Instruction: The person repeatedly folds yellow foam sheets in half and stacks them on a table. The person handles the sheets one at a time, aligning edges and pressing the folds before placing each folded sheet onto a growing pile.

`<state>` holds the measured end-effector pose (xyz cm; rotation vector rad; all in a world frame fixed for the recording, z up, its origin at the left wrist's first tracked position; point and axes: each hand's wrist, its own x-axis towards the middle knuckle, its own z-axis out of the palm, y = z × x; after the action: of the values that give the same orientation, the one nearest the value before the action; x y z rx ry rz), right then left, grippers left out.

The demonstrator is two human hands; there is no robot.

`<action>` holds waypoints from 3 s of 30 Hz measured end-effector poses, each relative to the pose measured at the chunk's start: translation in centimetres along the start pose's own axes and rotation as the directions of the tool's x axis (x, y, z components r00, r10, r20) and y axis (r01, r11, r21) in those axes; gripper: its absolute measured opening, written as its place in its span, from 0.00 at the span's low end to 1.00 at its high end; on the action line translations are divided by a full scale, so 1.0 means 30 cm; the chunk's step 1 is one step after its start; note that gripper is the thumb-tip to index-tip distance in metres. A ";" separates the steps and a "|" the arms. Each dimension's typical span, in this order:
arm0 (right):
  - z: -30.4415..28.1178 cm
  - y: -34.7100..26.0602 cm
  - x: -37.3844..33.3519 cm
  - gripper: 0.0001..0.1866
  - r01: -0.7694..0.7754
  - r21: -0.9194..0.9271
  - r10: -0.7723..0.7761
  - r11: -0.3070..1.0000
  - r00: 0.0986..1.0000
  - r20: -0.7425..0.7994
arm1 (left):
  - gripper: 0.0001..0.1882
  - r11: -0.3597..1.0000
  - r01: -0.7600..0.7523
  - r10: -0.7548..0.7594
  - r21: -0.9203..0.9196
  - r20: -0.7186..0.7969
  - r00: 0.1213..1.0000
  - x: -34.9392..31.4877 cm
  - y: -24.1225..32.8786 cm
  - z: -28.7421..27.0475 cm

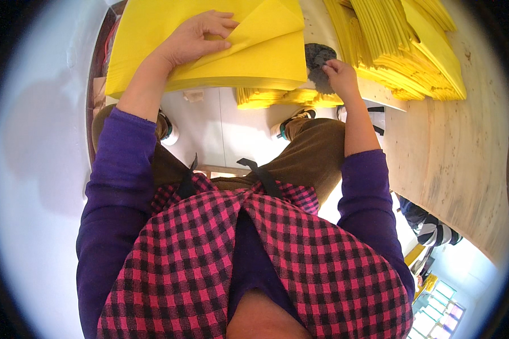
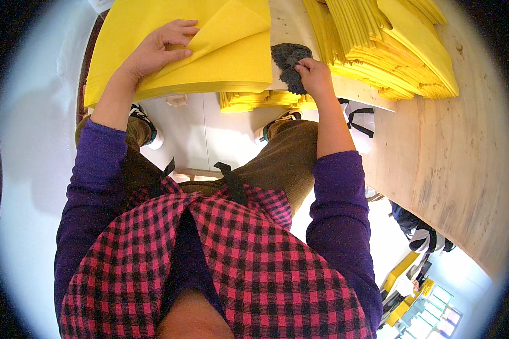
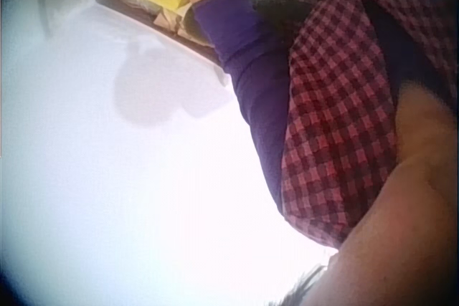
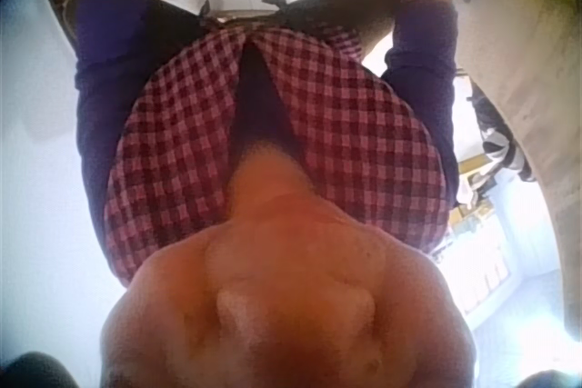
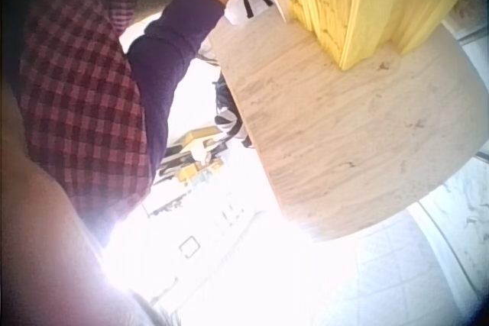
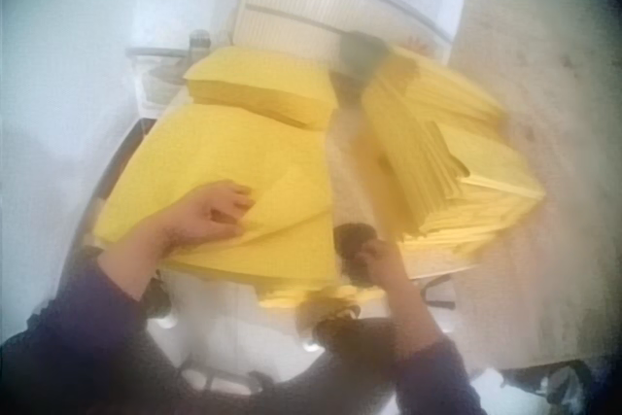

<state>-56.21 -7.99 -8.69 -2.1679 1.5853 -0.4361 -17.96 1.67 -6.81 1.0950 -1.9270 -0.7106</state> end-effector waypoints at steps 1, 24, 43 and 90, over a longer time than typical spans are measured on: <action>-0.004 0.000 -0.004 0.10 -0.022 0.071 0.022 0.997 1.000 0.009 | 0.09 1.000 0.001 -0.001 -0.002 -0.004 1.000 -0.001 0.000 0.001; -0.056 -0.209 -0.075 0.08 0.110 0.648 -0.161 0.754 0.987 0.019 | 0.09 0.999 -0.022 0.022 0.031 -0.009 1.000 -0.001 0.004 -0.001; -0.100 -0.340 0.014 0.08 0.197 0.363 -0.283 0.911 0.938 0.202 | 0.08 1.000 -0.021 0.021 0.008 -0.002 1.000 -0.001 -0.008 -0.004; -0.050 -0.491 0.150 0.17 -0.137 0.925 -0.212 0.353 0.952 0.222 | 0.14 0.988 0.003 0.003 -0.153 0.036 0.999 -0.004 0.059 -0.018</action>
<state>-43.45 -8.62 0.07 -1.2236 0.7165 -0.7482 -18.24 2.56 -5.19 0.9939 -1.8686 -0.8681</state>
